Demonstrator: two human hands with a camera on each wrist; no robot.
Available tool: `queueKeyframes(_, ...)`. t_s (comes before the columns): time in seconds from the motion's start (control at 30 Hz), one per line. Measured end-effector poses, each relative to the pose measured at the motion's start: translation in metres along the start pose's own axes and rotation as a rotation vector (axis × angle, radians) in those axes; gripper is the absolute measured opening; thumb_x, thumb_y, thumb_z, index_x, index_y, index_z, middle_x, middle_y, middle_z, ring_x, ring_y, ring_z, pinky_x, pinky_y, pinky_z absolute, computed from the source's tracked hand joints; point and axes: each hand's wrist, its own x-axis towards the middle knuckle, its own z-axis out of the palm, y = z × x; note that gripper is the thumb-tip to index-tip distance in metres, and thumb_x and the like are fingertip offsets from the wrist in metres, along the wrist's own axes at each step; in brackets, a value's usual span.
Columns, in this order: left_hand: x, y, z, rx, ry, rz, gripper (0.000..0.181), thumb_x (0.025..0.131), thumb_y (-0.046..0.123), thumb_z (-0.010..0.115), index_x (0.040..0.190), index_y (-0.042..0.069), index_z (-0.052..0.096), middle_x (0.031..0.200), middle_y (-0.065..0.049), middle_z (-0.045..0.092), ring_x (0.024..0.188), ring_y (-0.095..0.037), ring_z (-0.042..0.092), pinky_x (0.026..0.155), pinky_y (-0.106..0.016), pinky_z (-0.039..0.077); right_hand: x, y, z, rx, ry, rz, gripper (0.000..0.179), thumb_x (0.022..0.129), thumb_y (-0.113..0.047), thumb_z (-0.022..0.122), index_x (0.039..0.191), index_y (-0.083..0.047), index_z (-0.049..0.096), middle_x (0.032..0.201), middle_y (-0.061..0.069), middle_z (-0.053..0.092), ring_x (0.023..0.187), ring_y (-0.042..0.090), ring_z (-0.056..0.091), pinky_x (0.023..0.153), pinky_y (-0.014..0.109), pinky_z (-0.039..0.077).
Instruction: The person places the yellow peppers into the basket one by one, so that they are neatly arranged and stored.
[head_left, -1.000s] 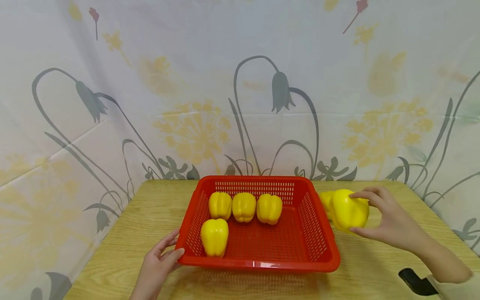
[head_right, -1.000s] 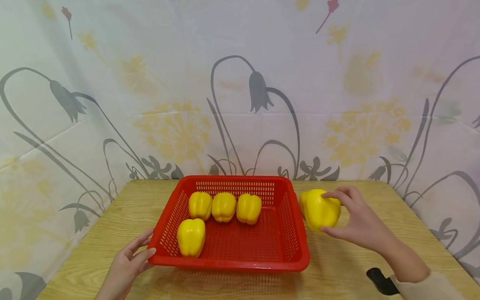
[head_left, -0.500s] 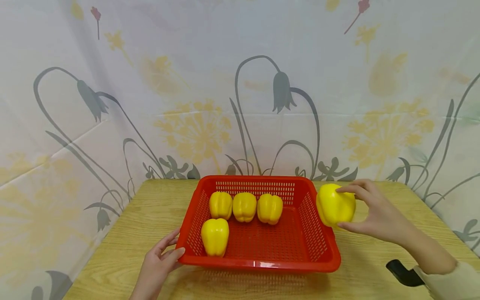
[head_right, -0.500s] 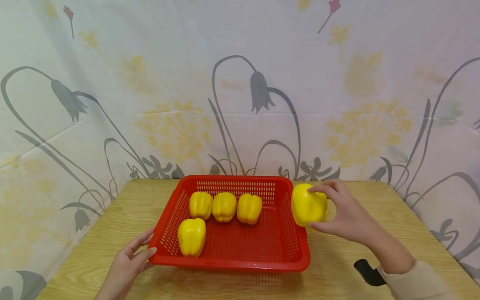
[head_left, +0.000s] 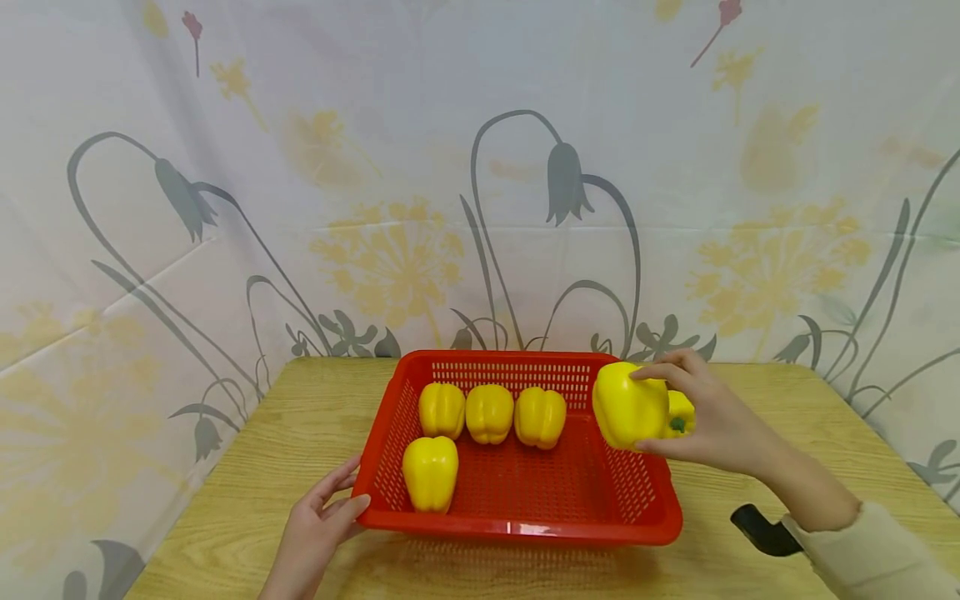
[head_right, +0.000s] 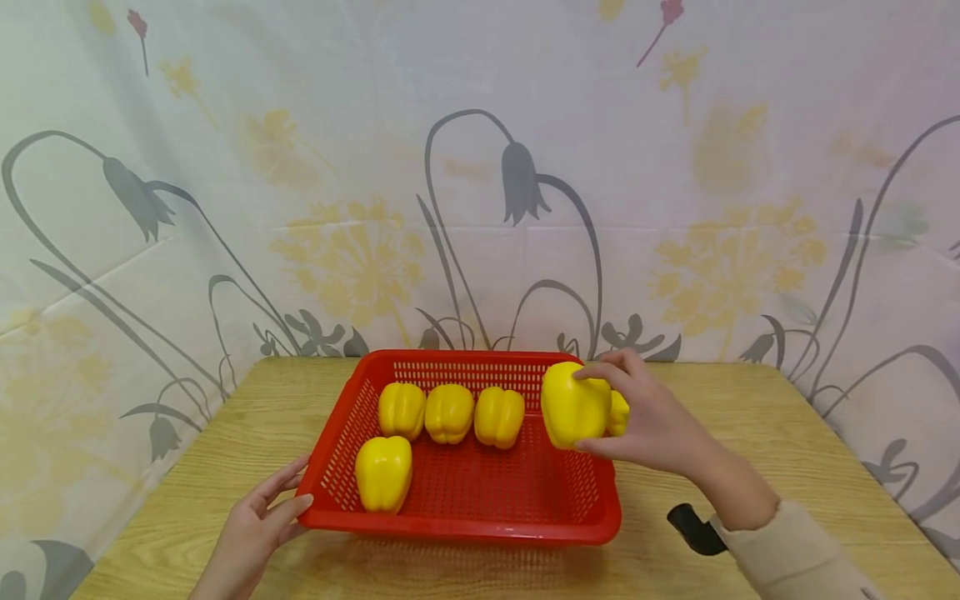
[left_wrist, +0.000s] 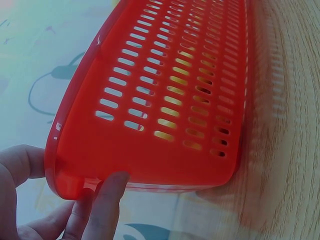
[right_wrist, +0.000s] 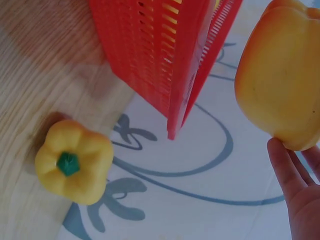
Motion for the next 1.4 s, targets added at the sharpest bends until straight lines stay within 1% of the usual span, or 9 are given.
queueKeyframes(0.23, 0.001, -0.001, 0.000, -0.016, -0.010, 0.006, 0.051, 0.088, -0.002, 0.058, 0.137, 0.002, 0.044, 0.117, -0.017, 0.043, 0.090, -0.022, 0.061, 0.073, -0.036, 0.055, 0.012, -0.008, 0.009, 0.047, -0.030, -0.025, 0.067, 0.057, -0.024, 0.090, 0.116, -0.019, 0.057, 0.113, -0.002, 0.042, 0.097, 0.015, 0.043, 0.072, 0.035, 0.050)
queueKeyframes(0.43, 0.002, -0.001, -0.001, -0.010, -0.007, 0.009, 0.051, 0.088, -0.001, 0.058, 0.137, 0.002, 0.044, 0.117, -0.017, 0.043, 0.091, -0.023, 0.061, 0.073, -0.036, 0.055, 0.025, -0.015, 0.017, 0.051, -0.042, -0.044, 0.065, 0.059, -0.025, 0.089, 0.115, -0.018, 0.057, 0.110, -0.001, 0.042, 0.099, 0.016, 0.042, 0.074, 0.039, 0.050)
queueKeyframes(0.63, 0.001, -0.001, -0.001, -0.014, -0.008, 0.013, 0.051, 0.088, -0.002, 0.058, 0.137, 0.002, 0.044, 0.118, -0.017, 0.042, 0.092, -0.023, 0.061, 0.073, -0.035, 0.055, 0.036, -0.019, 0.027, 0.101, -0.066, -0.034, 0.065, 0.059, -0.026, 0.088, 0.115, -0.018, 0.057, 0.112, 0.001, 0.042, 0.101, 0.019, 0.043, 0.075, 0.043, 0.050)
queueKeyframes(0.73, 0.001, -0.001, -0.001, -0.014, -0.009, 0.016, 0.052, 0.088, -0.002, 0.058, 0.137, 0.002, 0.043, 0.117, -0.017, 0.042, 0.091, -0.023, 0.061, 0.073, -0.035, 0.055, 0.040, -0.021, 0.032, 0.115, -0.075, -0.034, 0.065, 0.059, -0.028, 0.088, 0.115, -0.017, 0.057, 0.111, 0.001, 0.042, 0.102, 0.019, 0.042, 0.077, 0.041, 0.050)
queueKeyframes(0.83, 0.001, -0.001, 0.000, -0.017, -0.015, 0.022, 0.052, 0.088, -0.001, 0.059, 0.137, 0.002, 0.043, 0.117, -0.017, 0.042, 0.092, -0.022, 0.061, 0.073, -0.035, 0.055, 0.044, -0.023, 0.036, 0.127, -0.088, -0.032, 0.066, 0.059, -0.030, 0.088, 0.115, -0.018, 0.057, 0.109, 0.000, 0.041, 0.100, 0.018, 0.043, 0.077, 0.039, 0.050)
queueKeyframes(0.93, 0.002, -0.002, 0.000, -0.019, -0.016, 0.024, 0.052, 0.088, -0.001, 0.059, 0.138, 0.002, 0.043, 0.117, -0.017, 0.042, 0.092, -0.023, 0.061, 0.073, -0.035, 0.055, 0.048, -0.026, 0.041, 0.146, -0.107, -0.024, 0.066, 0.059, -0.032, 0.088, 0.116, -0.019, 0.056, 0.109, -0.001, 0.040, 0.100, 0.019, 0.043, 0.078, 0.039, 0.049)
queueKeyframes(1.1, 0.002, -0.002, -0.001, -0.013, -0.009, 0.007, 0.052, 0.088, -0.001, 0.058, 0.138, 0.003, 0.043, 0.118, -0.017, 0.042, 0.094, -0.023, 0.061, 0.074, -0.035, 0.055, 0.055, -0.031, 0.050, 0.185, -0.143, -0.010, 0.064, 0.062, -0.035, 0.086, 0.116, -0.020, 0.055, 0.112, -0.001, 0.040, 0.102, 0.020, 0.044, 0.080, 0.039, 0.050)
queueKeyframes(1.27, 0.002, -0.002, -0.001, -0.010, -0.006, 0.000, 0.052, 0.089, -0.001, 0.058, 0.138, 0.003, 0.043, 0.119, -0.017, 0.042, 0.094, -0.024, 0.061, 0.073, -0.035, 0.055, 0.061, -0.034, 0.062, 0.211, -0.177, -0.018, 0.063, 0.064, -0.039, 0.085, 0.116, -0.019, 0.055, 0.110, -0.002, 0.039, 0.100, 0.017, 0.045, 0.080, 0.033, 0.050)
queueKeyframes(1.4, 0.002, -0.002, -0.001, -0.008, -0.004, 0.000, 0.052, 0.088, -0.001, 0.058, 0.138, 0.003, 0.043, 0.119, -0.017, 0.042, 0.093, -0.023, 0.061, 0.073, -0.035, 0.055, 0.065, -0.038, 0.071, 0.228, -0.214, 0.007, 0.062, 0.065, -0.040, 0.084, 0.116, -0.020, 0.056, 0.109, -0.003, 0.040, 0.098, 0.016, 0.046, 0.080, 0.031, 0.050)
